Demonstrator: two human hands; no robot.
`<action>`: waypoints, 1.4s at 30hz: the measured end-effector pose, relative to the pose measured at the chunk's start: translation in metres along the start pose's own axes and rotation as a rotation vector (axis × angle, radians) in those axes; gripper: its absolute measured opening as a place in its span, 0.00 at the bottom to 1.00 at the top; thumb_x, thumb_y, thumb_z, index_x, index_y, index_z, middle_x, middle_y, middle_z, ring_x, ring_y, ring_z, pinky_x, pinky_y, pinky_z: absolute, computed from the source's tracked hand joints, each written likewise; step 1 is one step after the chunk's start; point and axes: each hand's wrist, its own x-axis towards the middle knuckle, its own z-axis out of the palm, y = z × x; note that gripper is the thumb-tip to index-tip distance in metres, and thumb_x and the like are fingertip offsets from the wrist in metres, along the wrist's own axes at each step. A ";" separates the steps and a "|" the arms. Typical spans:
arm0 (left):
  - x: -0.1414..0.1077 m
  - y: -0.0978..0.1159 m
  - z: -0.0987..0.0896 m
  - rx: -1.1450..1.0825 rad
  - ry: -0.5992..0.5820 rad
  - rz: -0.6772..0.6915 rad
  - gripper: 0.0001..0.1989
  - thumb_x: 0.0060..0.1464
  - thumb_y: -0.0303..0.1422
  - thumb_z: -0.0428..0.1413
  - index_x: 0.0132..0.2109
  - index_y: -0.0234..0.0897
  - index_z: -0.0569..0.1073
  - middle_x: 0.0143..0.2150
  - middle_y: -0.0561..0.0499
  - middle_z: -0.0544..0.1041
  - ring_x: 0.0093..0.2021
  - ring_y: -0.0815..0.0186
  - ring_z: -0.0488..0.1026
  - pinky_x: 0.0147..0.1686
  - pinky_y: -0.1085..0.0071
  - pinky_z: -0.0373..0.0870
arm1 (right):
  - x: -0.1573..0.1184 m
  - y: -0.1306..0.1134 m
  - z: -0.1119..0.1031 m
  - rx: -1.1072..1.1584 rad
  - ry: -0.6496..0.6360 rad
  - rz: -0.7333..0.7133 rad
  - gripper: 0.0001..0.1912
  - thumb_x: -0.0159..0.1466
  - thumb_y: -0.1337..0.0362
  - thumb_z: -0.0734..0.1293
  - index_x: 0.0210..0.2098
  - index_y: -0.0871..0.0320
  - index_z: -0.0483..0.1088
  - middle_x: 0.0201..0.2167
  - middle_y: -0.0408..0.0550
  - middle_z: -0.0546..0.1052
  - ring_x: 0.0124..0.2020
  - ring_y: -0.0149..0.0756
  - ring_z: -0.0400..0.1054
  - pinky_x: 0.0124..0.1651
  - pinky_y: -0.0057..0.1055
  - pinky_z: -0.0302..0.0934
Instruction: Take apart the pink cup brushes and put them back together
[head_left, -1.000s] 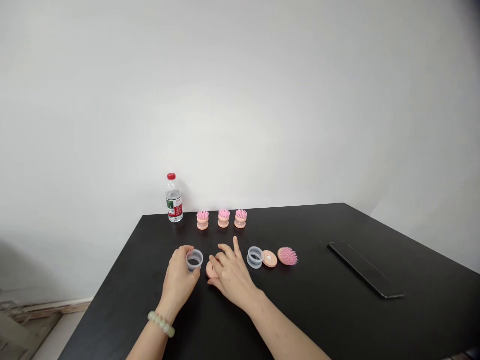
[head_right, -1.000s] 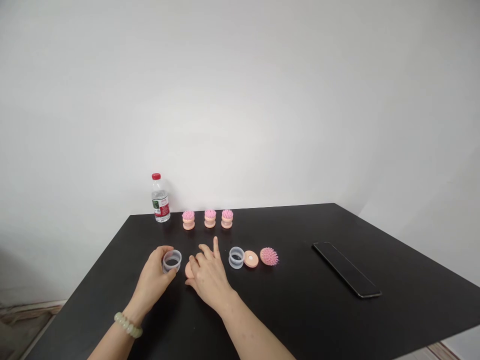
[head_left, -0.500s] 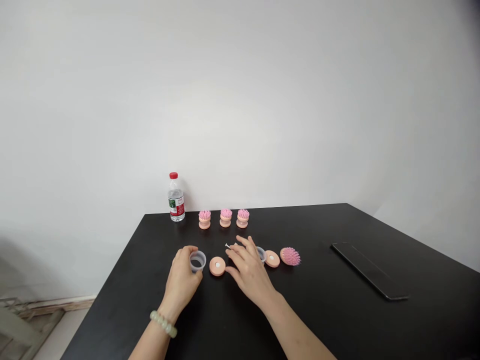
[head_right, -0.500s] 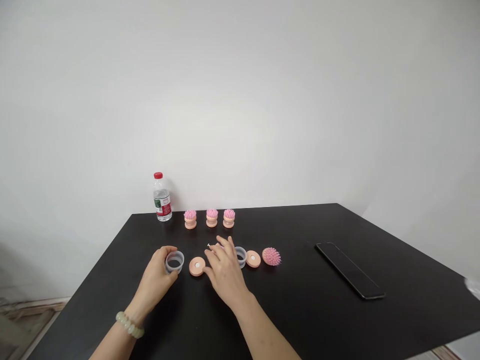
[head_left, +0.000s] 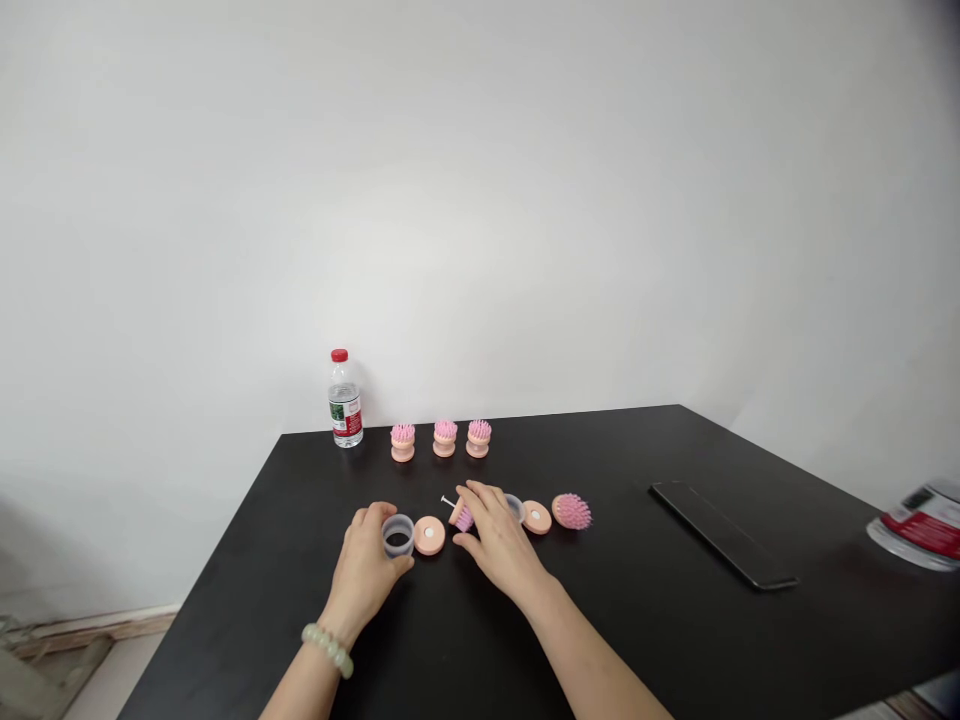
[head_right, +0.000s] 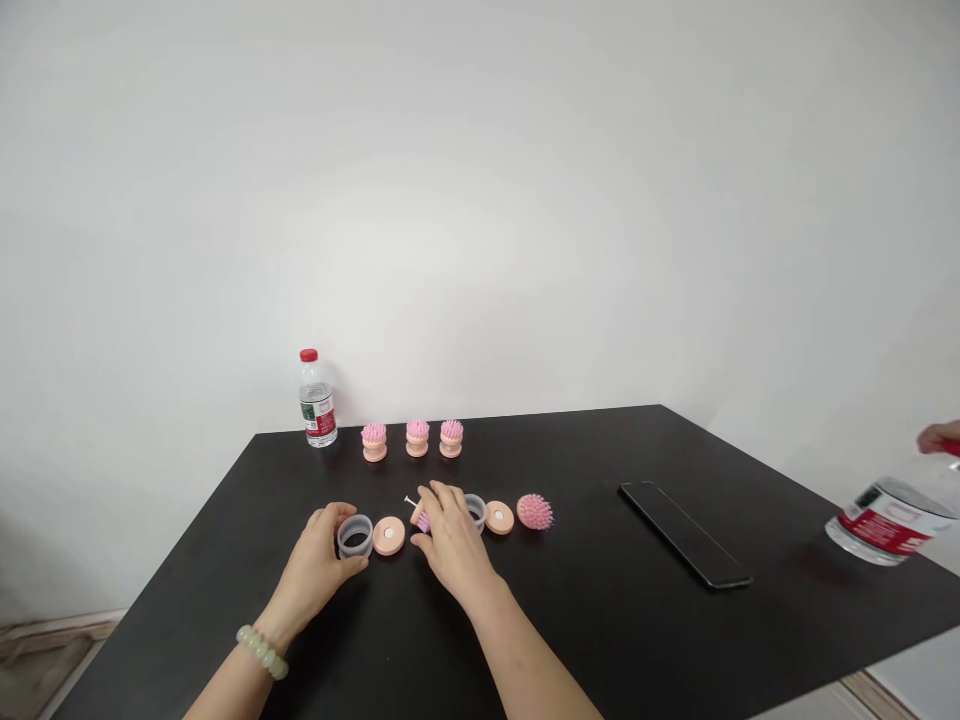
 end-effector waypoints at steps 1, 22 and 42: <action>-0.001 0.001 0.001 0.006 -0.007 -0.001 0.26 0.44 0.24 0.61 0.52 0.38 0.67 0.52 0.45 0.71 0.56 0.54 0.70 0.54 0.62 0.66 | 0.000 0.000 0.002 0.000 -0.007 -0.011 0.34 0.56 0.76 0.74 0.61 0.63 0.67 0.60 0.62 0.70 0.62 0.54 0.63 0.63 0.50 0.64; -0.006 0.009 0.003 0.110 -0.039 0.023 0.32 0.46 0.27 0.61 0.59 0.38 0.67 0.57 0.43 0.71 0.59 0.51 0.67 0.55 0.59 0.66 | 0.001 -0.008 -0.018 -0.075 0.049 -0.110 0.32 0.58 0.80 0.60 0.61 0.62 0.61 0.53 0.59 0.70 0.53 0.49 0.68 0.54 0.47 0.70; -0.007 0.005 0.017 0.248 0.028 0.140 0.23 0.57 0.30 0.55 0.60 0.34 0.69 0.55 0.40 0.72 0.53 0.49 0.69 0.52 0.59 0.66 | 0.004 0.000 0.008 0.032 -0.202 -0.067 0.46 0.54 0.78 0.72 0.69 0.55 0.56 0.71 0.62 0.55 0.67 0.55 0.60 0.65 0.51 0.60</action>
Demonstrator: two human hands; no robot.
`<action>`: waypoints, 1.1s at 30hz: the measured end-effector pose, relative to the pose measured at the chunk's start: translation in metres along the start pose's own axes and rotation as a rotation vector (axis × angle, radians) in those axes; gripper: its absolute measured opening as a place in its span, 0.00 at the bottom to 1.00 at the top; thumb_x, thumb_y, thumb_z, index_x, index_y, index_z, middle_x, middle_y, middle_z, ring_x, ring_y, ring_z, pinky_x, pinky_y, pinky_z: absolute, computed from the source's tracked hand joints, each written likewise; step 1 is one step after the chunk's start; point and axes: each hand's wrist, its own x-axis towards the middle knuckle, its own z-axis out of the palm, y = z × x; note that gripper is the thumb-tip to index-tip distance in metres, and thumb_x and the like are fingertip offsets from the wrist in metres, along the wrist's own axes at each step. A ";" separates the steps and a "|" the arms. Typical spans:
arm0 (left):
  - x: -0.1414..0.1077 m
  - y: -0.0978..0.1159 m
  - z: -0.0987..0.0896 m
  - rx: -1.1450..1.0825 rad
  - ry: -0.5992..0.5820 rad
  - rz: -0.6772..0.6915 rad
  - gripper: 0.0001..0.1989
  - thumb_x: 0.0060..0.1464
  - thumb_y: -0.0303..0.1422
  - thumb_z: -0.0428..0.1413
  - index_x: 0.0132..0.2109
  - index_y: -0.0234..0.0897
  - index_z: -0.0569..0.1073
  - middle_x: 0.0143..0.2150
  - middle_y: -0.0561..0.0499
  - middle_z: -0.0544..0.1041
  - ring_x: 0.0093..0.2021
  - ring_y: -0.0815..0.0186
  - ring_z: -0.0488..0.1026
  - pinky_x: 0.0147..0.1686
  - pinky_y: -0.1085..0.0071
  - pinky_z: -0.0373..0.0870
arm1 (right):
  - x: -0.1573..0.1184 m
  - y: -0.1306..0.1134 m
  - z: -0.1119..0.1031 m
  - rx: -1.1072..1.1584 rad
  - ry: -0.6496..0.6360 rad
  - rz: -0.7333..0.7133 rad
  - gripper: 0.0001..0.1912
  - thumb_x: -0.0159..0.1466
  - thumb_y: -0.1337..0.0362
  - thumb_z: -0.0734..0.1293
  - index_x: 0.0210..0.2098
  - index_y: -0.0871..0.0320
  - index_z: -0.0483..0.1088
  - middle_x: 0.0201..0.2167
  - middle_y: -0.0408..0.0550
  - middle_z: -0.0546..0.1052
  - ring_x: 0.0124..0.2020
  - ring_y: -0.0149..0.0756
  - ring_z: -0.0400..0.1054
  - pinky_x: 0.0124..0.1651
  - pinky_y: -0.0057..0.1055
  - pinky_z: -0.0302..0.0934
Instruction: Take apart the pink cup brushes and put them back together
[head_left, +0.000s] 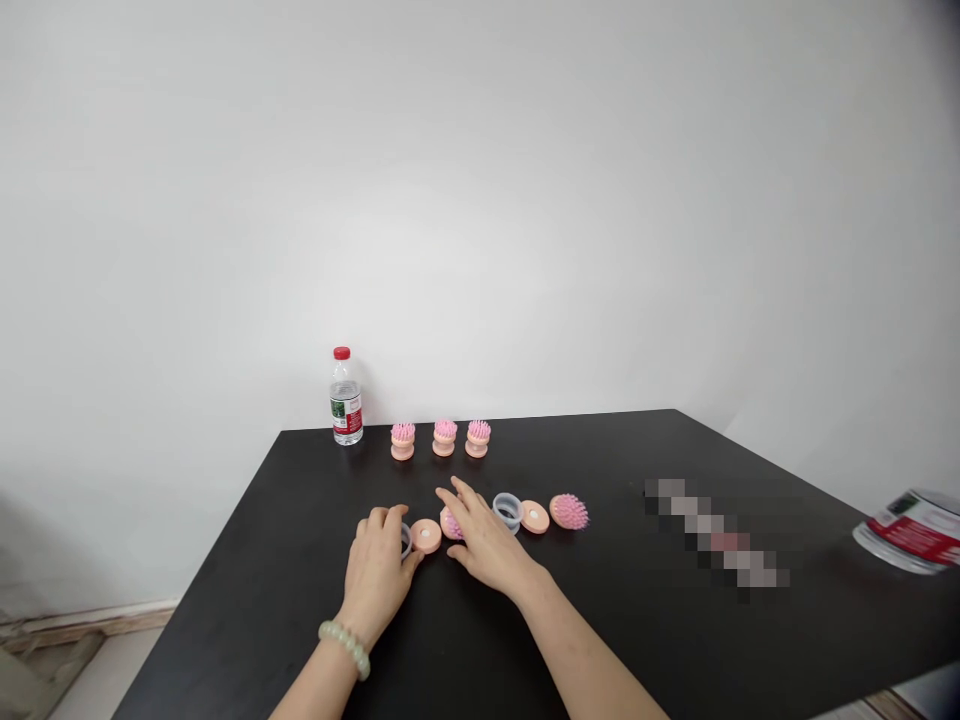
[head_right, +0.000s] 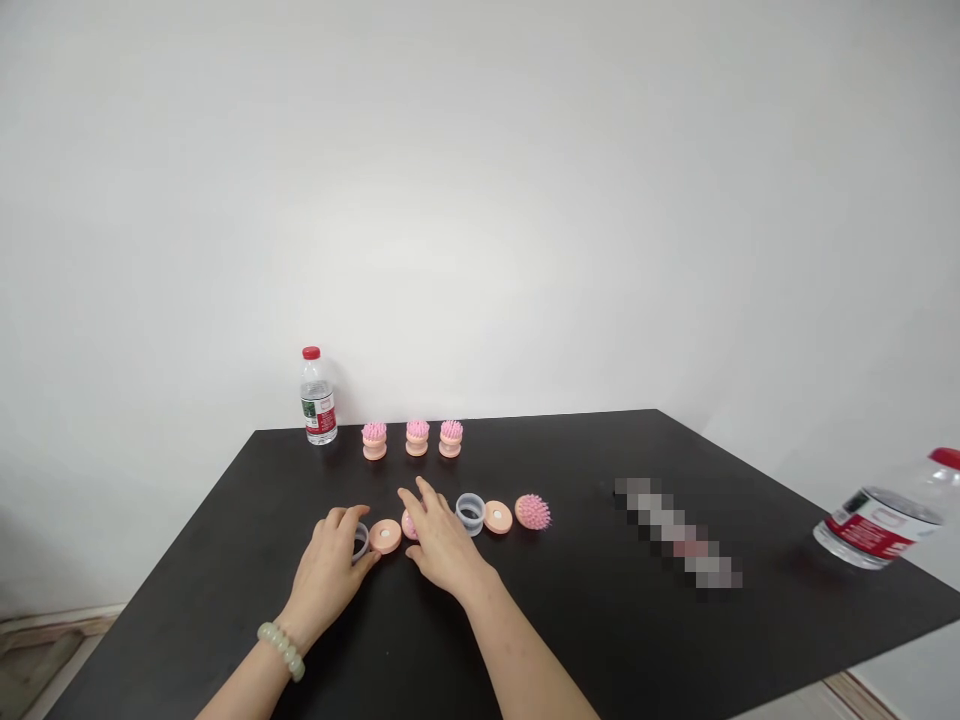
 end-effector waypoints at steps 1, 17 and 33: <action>0.001 0.000 0.001 0.004 0.007 0.005 0.22 0.57 0.29 0.55 0.60 0.34 0.69 0.55 0.40 0.72 0.53 0.49 0.69 0.52 0.58 0.66 | 0.000 0.000 0.001 0.008 0.007 0.001 0.46 0.54 0.77 0.73 0.69 0.54 0.56 0.71 0.61 0.55 0.67 0.55 0.60 0.64 0.52 0.61; 0.007 -0.007 -0.013 -0.238 0.203 -0.021 0.33 0.57 0.48 0.53 0.63 0.34 0.63 0.59 0.38 0.69 0.59 0.46 0.66 0.57 0.50 0.66 | -0.008 -0.008 -0.018 0.005 0.132 -0.039 0.42 0.53 0.71 0.78 0.65 0.57 0.63 0.67 0.60 0.64 0.67 0.56 0.57 0.64 0.53 0.61; -0.005 0.005 -0.026 -0.547 0.404 -0.052 0.22 0.60 0.49 0.52 0.55 0.41 0.67 0.56 0.42 0.70 0.53 0.50 0.69 0.51 0.49 0.71 | 0.102 0.067 -0.063 -0.085 0.205 0.370 0.24 0.66 0.62 0.70 0.60 0.61 0.66 0.59 0.59 0.70 0.57 0.51 0.68 0.57 0.51 0.65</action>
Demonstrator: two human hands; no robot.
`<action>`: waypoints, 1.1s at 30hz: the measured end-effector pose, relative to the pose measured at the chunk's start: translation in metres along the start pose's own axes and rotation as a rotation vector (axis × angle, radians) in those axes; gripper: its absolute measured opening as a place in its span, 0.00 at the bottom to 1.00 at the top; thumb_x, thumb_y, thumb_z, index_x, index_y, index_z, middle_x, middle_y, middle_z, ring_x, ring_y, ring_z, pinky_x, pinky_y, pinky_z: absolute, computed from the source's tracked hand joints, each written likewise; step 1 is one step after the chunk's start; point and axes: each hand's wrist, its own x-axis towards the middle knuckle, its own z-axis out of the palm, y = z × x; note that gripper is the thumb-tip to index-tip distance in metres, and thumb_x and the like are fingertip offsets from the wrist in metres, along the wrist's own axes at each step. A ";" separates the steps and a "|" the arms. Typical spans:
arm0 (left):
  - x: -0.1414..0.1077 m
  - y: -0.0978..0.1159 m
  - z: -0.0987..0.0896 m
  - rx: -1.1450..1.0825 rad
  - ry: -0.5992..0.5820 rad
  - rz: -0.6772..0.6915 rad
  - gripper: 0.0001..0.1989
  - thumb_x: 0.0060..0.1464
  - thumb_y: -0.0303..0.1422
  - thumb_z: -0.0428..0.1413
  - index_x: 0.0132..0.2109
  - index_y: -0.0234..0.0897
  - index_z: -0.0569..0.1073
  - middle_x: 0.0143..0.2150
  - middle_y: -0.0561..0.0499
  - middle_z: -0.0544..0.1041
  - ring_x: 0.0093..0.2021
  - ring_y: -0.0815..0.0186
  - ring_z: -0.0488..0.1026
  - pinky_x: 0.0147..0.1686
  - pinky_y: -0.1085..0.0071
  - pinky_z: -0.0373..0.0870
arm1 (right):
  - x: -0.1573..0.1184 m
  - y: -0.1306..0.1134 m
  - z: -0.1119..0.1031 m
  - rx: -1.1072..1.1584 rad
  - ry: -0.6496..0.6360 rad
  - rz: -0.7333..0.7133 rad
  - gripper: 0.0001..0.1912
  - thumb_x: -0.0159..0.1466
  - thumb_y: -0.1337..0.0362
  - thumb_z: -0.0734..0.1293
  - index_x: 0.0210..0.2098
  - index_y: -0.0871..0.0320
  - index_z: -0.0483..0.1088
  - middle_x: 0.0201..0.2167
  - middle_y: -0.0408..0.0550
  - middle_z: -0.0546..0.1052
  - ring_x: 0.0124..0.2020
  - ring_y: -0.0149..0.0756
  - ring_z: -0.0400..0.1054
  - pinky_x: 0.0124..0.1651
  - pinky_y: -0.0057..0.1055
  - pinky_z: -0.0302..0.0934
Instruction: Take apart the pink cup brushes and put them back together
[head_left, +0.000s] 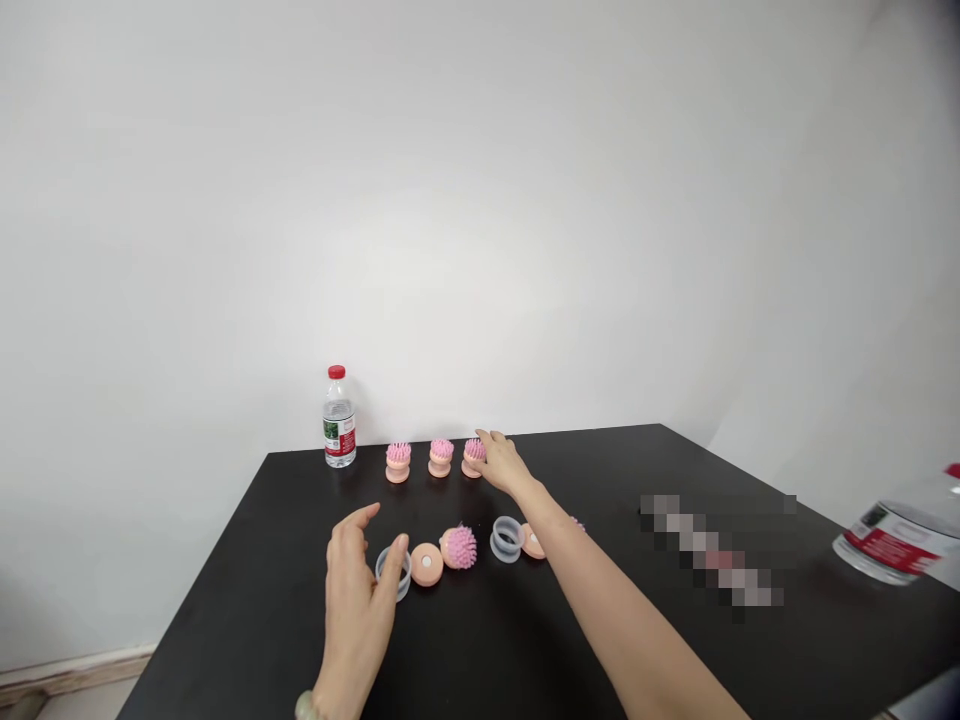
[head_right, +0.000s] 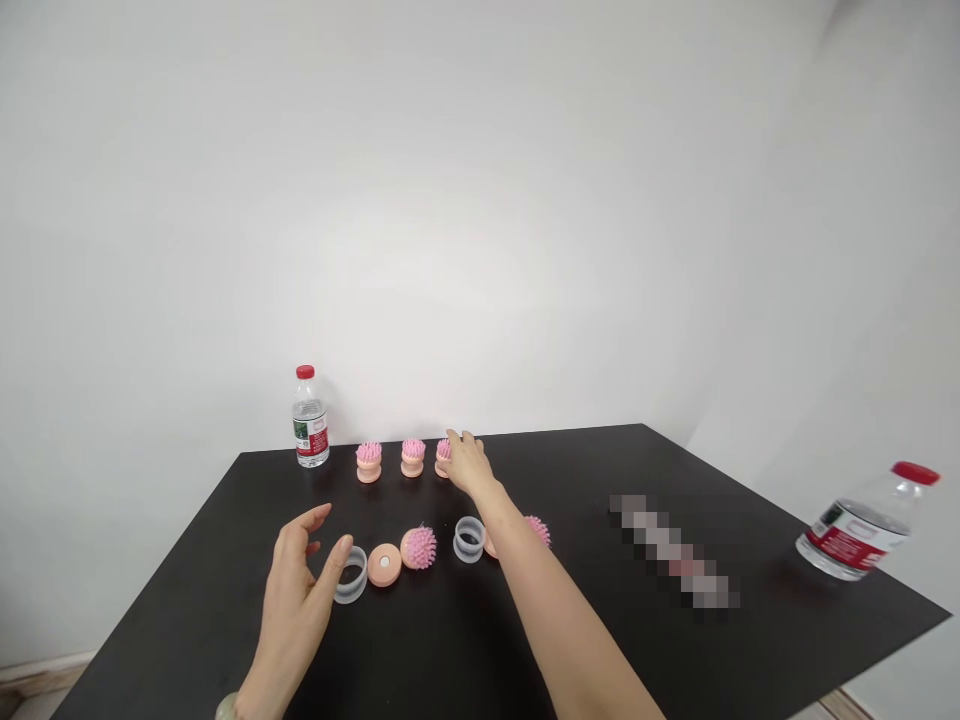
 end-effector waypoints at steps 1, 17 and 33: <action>0.001 -0.001 0.000 -0.002 0.003 -0.003 0.22 0.60 0.49 0.52 0.54 0.41 0.67 0.56 0.42 0.70 0.53 0.50 0.69 0.51 0.49 0.71 | 0.007 0.000 0.005 -0.005 -0.017 0.023 0.22 0.68 0.61 0.69 0.59 0.59 0.67 0.58 0.57 0.71 0.55 0.49 0.69 0.56 0.50 0.67; -0.008 0.000 0.007 0.004 -0.086 0.184 0.17 0.60 0.40 0.54 0.54 0.41 0.68 0.56 0.42 0.71 0.56 0.51 0.70 0.53 0.48 0.71 | -0.045 -0.018 -0.009 0.622 -0.031 0.061 0.15 0.64 0.61 0.69 0.47 0.56 0.64 0.42 0.48 0.77 0.37 0.39 0.75 0.41 0.37 0.72; -0.020 0.022 0.007 0.004 -0.300 0.225 0.14 0.47 0.37 0.66 0.41 0.41 0.73 0.33 0.52 0.78 0.31 0.61 0.74 0.33 0.66 0.71 | -0.146 -0.055 -0.008 1.326 -0.289 -0.032 0.23 0.53 0.52 0.78 0.42 0.57 0.71 0.32 0.41 0.71 0.32 0.32 0.64 0.35 0.29 0.61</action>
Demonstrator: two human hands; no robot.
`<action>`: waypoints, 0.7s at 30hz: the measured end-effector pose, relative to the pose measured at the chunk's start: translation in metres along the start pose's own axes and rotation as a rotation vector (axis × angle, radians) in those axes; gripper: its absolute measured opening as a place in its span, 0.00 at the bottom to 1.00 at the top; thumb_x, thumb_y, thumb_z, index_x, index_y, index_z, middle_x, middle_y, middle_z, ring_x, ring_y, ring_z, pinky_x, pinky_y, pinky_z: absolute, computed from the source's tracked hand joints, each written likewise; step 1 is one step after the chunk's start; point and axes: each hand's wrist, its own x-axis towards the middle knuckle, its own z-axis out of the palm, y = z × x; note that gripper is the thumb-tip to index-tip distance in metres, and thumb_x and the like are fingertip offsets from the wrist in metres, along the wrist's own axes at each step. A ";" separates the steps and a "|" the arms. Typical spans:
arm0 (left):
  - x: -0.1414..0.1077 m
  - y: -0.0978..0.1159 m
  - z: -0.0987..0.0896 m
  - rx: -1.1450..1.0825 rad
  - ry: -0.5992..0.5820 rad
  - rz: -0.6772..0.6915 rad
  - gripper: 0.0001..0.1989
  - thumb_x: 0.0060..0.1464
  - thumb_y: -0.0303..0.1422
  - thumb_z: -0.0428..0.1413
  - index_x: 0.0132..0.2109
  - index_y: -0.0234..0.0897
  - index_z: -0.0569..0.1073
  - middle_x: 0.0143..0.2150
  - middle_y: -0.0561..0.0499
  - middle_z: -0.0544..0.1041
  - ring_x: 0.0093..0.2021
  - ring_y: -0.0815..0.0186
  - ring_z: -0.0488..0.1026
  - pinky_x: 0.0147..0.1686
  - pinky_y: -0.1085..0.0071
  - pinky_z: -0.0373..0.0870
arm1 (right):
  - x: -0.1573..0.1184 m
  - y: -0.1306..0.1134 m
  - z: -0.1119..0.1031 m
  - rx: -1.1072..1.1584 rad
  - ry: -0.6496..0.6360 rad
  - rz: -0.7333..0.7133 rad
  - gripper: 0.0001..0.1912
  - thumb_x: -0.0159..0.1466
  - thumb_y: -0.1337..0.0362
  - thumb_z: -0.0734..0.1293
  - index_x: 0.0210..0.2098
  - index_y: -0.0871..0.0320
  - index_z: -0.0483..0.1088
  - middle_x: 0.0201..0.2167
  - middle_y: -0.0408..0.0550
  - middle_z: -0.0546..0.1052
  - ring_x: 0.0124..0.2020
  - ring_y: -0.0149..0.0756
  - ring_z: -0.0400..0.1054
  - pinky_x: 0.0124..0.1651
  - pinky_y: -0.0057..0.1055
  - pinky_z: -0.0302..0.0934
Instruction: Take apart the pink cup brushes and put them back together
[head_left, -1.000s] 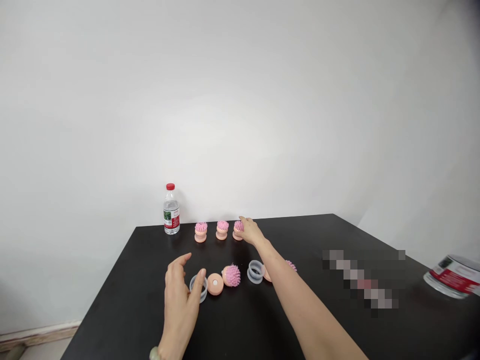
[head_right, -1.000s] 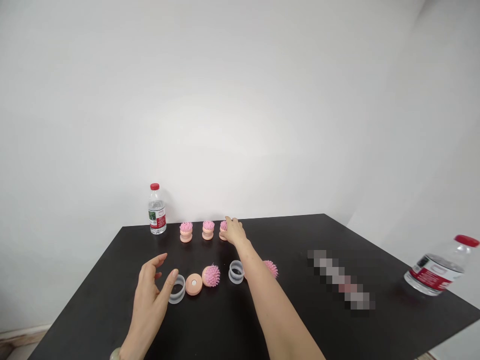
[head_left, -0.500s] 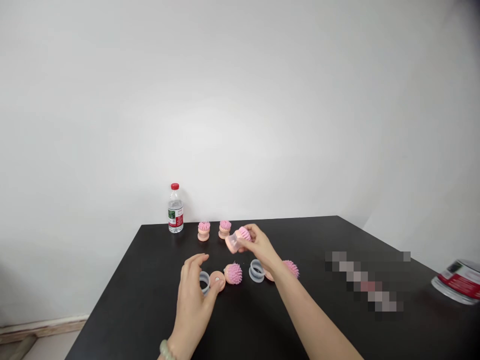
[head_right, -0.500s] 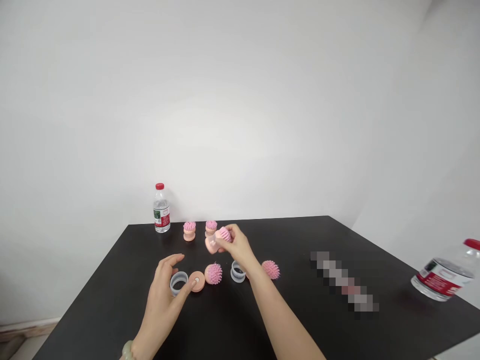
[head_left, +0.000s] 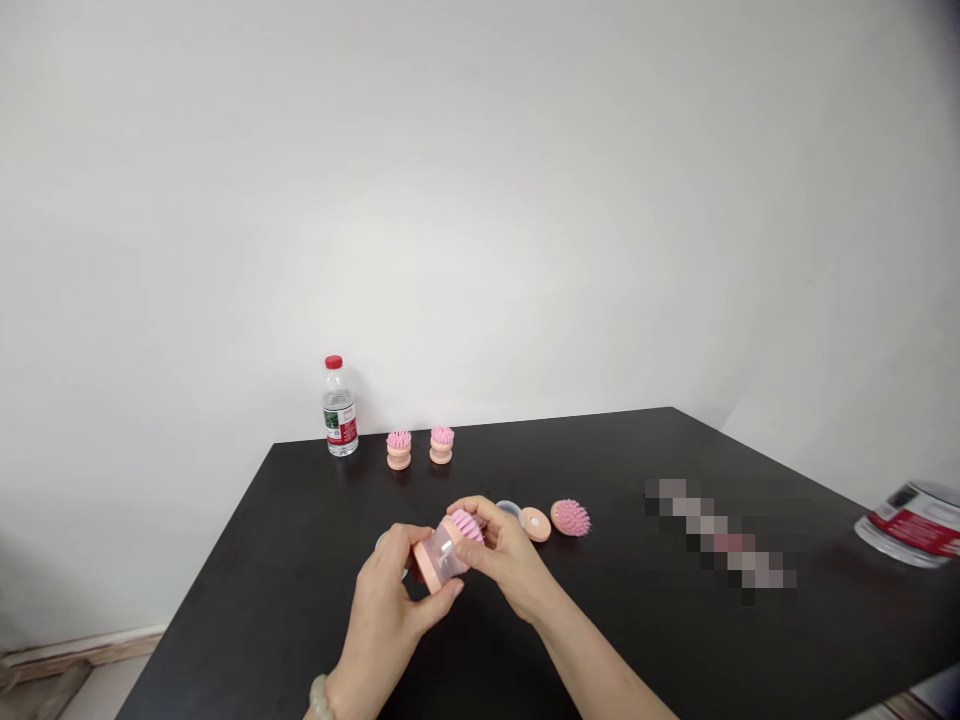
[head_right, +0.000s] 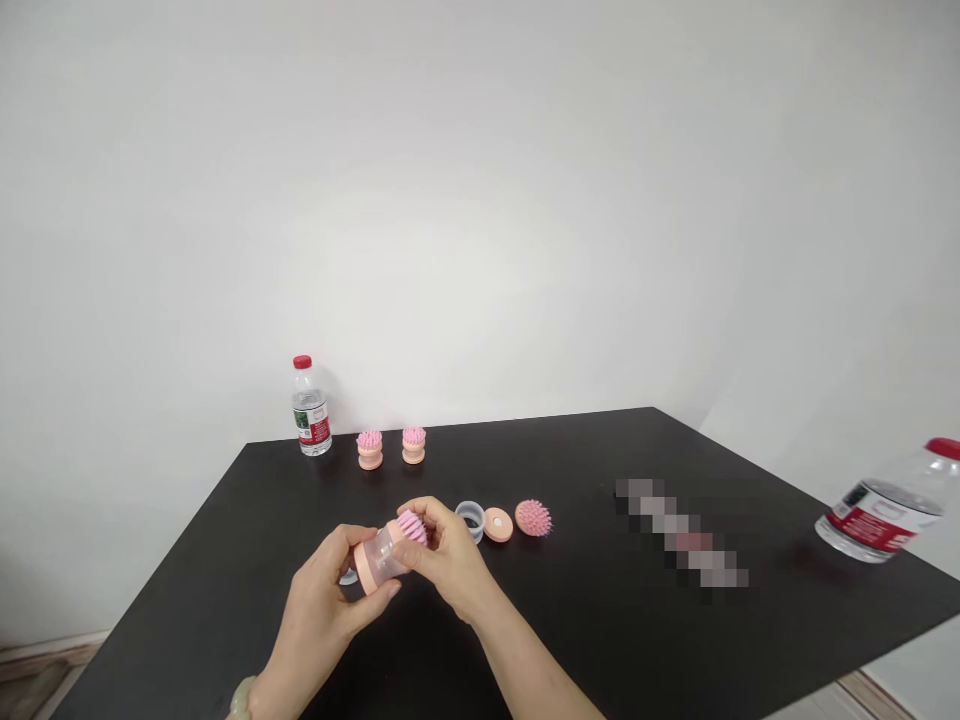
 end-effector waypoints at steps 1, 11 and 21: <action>0.001 0.000 0.000 -0.018 -0.010 -0.015 0.14 0.47 0.37 0.66 0.41 0.41 0.74 0.32 0.53 0.78 0.30 0.62 0.73 0.32 0.67 0.70 | -0.001 -0.001 -0.001 -0.013 -0.003 -0.004 0.22 0.53 0.54 0.78 0.41 0.57 0.71 0.32 0.41 0.71 0.32 0.32 0.64 0.35 0.29 0.60; 0.005 0.006 -0.004 -0.561 -0.170 -0.227 0.16 0.50 0.44 0.64 0.39 0.38 0.73 0.32 0.55 0.73 0.31 0.68 0.67 0.31 0.73 0.65 | -0.006 -0.007 -0.014 -0.045 -0.209 -0.102 0.51 0.42 0.56 0.85 0.61 0.46 0.62 0.57 0.49 0.66 0.57 0.46 0.63 0.57 0.40 0.61; 0.004 0.009 -0.001 -0.529 -0.127 -0.283 0.15 0.51 0.43 0.64 0.38 0.38 0.72 0.31 0.55 0.72 0.30 0.68 0.65 0.31 0.73 0.64 | -0.007 -0.010 -0.010 0.036 -0.172 -0.034 0.40 0.48 0.64 0.82 0.57 0.47 0.65 0.53 0.48 0.69 0.53 0.43 0.66 0.52 0.39 0.64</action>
